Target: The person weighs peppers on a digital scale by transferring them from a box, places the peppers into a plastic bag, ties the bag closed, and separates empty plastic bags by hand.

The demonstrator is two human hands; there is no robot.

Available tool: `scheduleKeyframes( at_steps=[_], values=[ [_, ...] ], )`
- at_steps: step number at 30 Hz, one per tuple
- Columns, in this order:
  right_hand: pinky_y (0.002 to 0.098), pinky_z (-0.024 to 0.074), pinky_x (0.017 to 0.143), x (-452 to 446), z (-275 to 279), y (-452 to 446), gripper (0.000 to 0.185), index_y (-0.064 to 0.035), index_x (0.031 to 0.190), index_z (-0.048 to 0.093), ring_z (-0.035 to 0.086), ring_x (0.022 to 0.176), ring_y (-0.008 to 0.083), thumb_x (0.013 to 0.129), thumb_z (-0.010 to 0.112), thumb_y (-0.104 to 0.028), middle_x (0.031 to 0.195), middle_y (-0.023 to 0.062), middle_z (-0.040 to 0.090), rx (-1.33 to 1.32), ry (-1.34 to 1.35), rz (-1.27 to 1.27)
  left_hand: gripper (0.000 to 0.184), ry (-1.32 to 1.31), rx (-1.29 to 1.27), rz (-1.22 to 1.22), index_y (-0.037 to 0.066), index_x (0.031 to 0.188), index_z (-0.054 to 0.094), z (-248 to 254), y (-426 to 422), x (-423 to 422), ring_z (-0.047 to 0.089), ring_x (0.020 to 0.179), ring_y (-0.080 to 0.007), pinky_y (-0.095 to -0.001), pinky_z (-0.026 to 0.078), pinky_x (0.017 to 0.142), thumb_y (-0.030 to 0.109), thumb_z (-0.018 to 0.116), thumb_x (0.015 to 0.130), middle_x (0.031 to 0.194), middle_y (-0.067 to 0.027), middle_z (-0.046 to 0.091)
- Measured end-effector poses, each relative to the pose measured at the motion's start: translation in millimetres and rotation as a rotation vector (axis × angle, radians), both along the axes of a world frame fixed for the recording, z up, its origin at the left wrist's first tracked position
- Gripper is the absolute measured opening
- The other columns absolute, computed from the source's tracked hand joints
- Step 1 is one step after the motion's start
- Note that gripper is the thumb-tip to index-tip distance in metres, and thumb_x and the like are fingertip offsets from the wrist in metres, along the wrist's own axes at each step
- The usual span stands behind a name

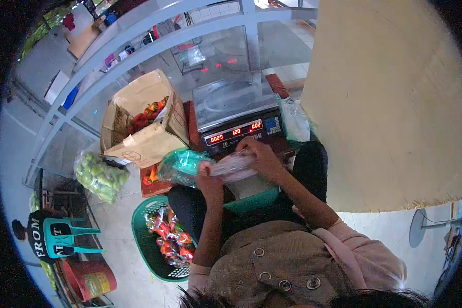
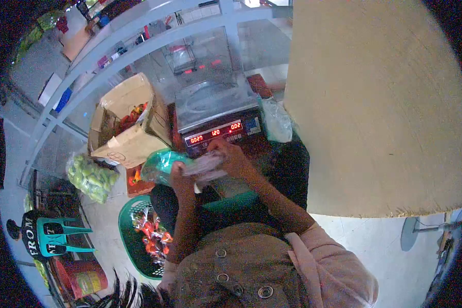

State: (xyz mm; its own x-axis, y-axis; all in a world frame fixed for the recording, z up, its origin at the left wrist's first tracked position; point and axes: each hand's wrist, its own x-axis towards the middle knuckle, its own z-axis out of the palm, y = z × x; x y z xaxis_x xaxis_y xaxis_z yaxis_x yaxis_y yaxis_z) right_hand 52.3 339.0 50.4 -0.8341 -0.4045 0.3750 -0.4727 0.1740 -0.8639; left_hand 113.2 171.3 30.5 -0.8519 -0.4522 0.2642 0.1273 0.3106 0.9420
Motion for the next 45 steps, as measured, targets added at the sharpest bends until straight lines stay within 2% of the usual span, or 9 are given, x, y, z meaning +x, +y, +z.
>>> scheduleKeyframes(
  at_steps=[6, 10, 13, 16, 23, 32, 38, 42, 45],
  values=[
    [0.0356, 0.0446, 0.068, -19, -67, -14, 0.028, -0.0044, 0.095, 0.049, 0.058, 0.074, 0.0275, 0.070, 0.058, 0.002, 0.077, 0.0135, 0.058, 0.102, 0.013, -0.373, 0.019, 0.294, 0.060, 0.050, 0.005, 0.071, 0.039, 5, 3, -2, 0.040, 0.063, -0.0119, -0.0238, 0.035, 0.059, -0.012, 0.045, 0.064, 0.067, 0.0000, 0.039],
    [0.0370, 0.0444, 0.068, -31, -44, 3, 0.023, -0.0045, 0.096, 0.048, 0.058, 0.074, 0.0308, 0.075, 0.054, 0.003, 0.077, 0.0166, 0.056, 0.200, -0.069, -0.554, 0.019, 0.005, -0.253, 0.101, 0.004, 0.074, 0.043, 17, 27, 11, 0.044, 0.061, -0.0176, -0.0271, 0.038, 0.060, -0.012, 0.049, 0.064, 0.068, -0.0060, 0.044],
    [0.0372, 0.0448, 0.069, -22, -45, 9, 0.025, -0.0032, 0.096, 0.048, 0.058, 0.076, 0.0324, 0.072, 0.053, 0.005, 0.079, 0.0168, 0.055, 0.175, 0.010, -0.501, 0.020, 0.054, -0.395, 0.052, 0.004, 0.078, 0.046, -8, 17, 4, 0.050, 0.064, -0.0241, -0.0309, 0.042, 0.063, -0.010, 0.053, 0.065, 0.071, -0.0094, 0.049],
    [0.0371, 0.0451, 0.071, -15, -46, 2, 0.026, -0.0023, 0.094, 0.049, 0.058, 0.080, 0.0332, 0.070, 0.056, 0.004, 0.081, 0.0163, 0.056, 0.191, 0.244, -0.427, 0.020, -0.011, -0.211, 0.001, 0.005, 0.081, 0.049, 1, 18, 3, 0.055, 0.069, -0.0298, -0.0356, 0.044, 0.066, -0.006, 0.056, 0.067, 0.074, -0.0112, 0.053],
    [0.0366, 0.0455, 0.069, -16, -70, -19, 0.025, -0.0019, 0.089, 0.050, 0.060, 0.080, 0.0330, 0.066, 0.060, 0.003, 0.079, 0.0152, 0.056, 0.134, 0.097, -0.209, 0.013, -0.159, -0.460, 0.011, 0.003, 0.078, 0.053, -30, -2, 5, 0.056, 0.074, -0.0370, -0.0438, 0.042, 0.065, 0.002, 0.061, 0.068, 0.073, -0.0165, 0.054],
    [0.0380, 0.0419, 0.060, -16, -90, -26, 0.033, -0.0041, 0.092, 0.041, 0.057, 0.069, 0.0361, 0.066, 0.059, 0.005, 0.072, 0.0147, 0.052, 0.234, 0.043, -0.423, 0.021, 0.001, -0.320, 0.334, 0.003, 0.066, 0.035, -12, -13, -6, 0.037, 0.054, -0.0214, -0.0320, 0.032, 0.050, -0.002, 0.056, 0.069, 0.060, -0.0100, 0.037],
    [0.0379, 0.0412, 0.060, -9, -59, -30, 0.032, -0.0041, 0.092, 0.041, 0.053, 0.066, 0.0384, 0.066, 0.054, 0.008, 0.071, 0.0150, 0.050, 0.200, 0.115, -0.382, 0.017, 0.069, -0.469, 0.408, 0.001, 0.068, 0.039, -20, -28, -15, 0.047, 0.066, -0.0271, -0.0335, 0.036, 0.057, -0.008, 0.052, 0.063, 0.070, -0.0128, 0.041],
    [0.0381, 0.0407, 0.059, -17, -79, -24, 0.027, -0.0028, 0.088, 0.043, 0.052, 0.063, 0.0375, 0.065, 0.052, 0.009, 0.068, 0.0148, 0.047, 0.094, 0.286, -0.398, 0.017, 0.289, -0.433, 0.232, 0.001, 0.070, 0.040, -39, -6, -23, 0.046, 0.070, -0.0292, -0.0358, 0.035, 0.060, -0.011, 0.049, 0.062, 0.074, -0.0127, 0.041],
    [0.0384, 0.0399, 0.057, -16, -56, -11, 0.022, -0.0024, 0.085, 0.045, 0.052, 0.061, 0.0347, 0.067, 0.051, 0.008, 0.065, 0.0147, 0.046, 0.111, -0.090, -0.431, 0.018, 0.212, -0.400, 0.162, 0.001, 0.070, 0.040, -32, 6, -26, 0.045, 0.070, -0.0286, -0.0355, 0.037, 0.062, -0.012, 0.048, 0.061, 0.073, -0.0114, 0.041]
  ],
)
